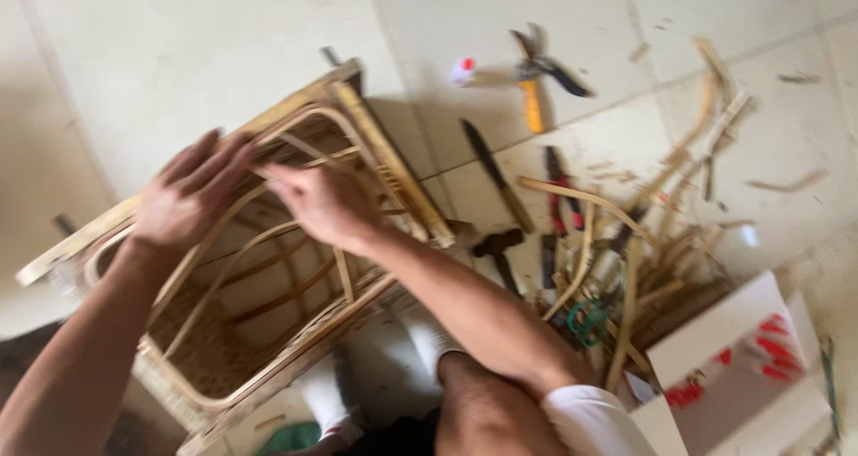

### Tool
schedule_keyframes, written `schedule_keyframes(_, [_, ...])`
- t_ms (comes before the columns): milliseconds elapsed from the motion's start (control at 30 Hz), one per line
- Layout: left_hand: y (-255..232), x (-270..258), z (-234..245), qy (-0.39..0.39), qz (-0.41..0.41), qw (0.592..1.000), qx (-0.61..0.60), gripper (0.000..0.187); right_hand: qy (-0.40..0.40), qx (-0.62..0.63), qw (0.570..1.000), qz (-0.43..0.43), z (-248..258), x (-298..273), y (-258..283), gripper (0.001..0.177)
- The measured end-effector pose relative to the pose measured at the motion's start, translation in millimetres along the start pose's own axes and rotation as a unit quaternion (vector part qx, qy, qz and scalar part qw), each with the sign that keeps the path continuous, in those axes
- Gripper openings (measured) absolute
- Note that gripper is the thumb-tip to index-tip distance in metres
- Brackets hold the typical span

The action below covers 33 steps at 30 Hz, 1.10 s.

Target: The person assembles a rectangular basket by inserting curved bamboo strips into a wooden mold. They use a hammer to secure the strips and apply glue to the joints.

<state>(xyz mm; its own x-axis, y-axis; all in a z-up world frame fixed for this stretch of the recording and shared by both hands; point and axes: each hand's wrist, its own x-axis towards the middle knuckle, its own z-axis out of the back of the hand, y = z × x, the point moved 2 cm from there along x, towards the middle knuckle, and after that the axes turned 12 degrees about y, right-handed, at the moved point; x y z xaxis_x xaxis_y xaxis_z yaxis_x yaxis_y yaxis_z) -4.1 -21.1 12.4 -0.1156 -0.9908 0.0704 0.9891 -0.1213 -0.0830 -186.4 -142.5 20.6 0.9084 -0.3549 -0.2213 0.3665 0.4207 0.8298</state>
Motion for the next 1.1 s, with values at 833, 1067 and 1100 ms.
schedule_keyframes(833, [-183.0, -182.7, -67.0, 0.272, 0.212, 0.910, -0.230, 0.094, -0.200, -0.002, 0.915, -0.351, 157.7, -368.1, -336.2, 0.033])
schedule_keyframes(1067, [-208.0, -191.0, -67.5, 0.123, 0.317, 0.897, -0.282, 0.077, 0.098, -0.087, 0.908, -0.398, 116.9, -394.3, -307.4, 0.025])
schedule_keyframes(1100, [-206.1, -187.5, -63.6, 0.100, 0.291, 0.900, -0.308, 0.074, 0.089, -0.089, 0.906, -0.405, 104.1, -397.5, -304.7, 0.030])
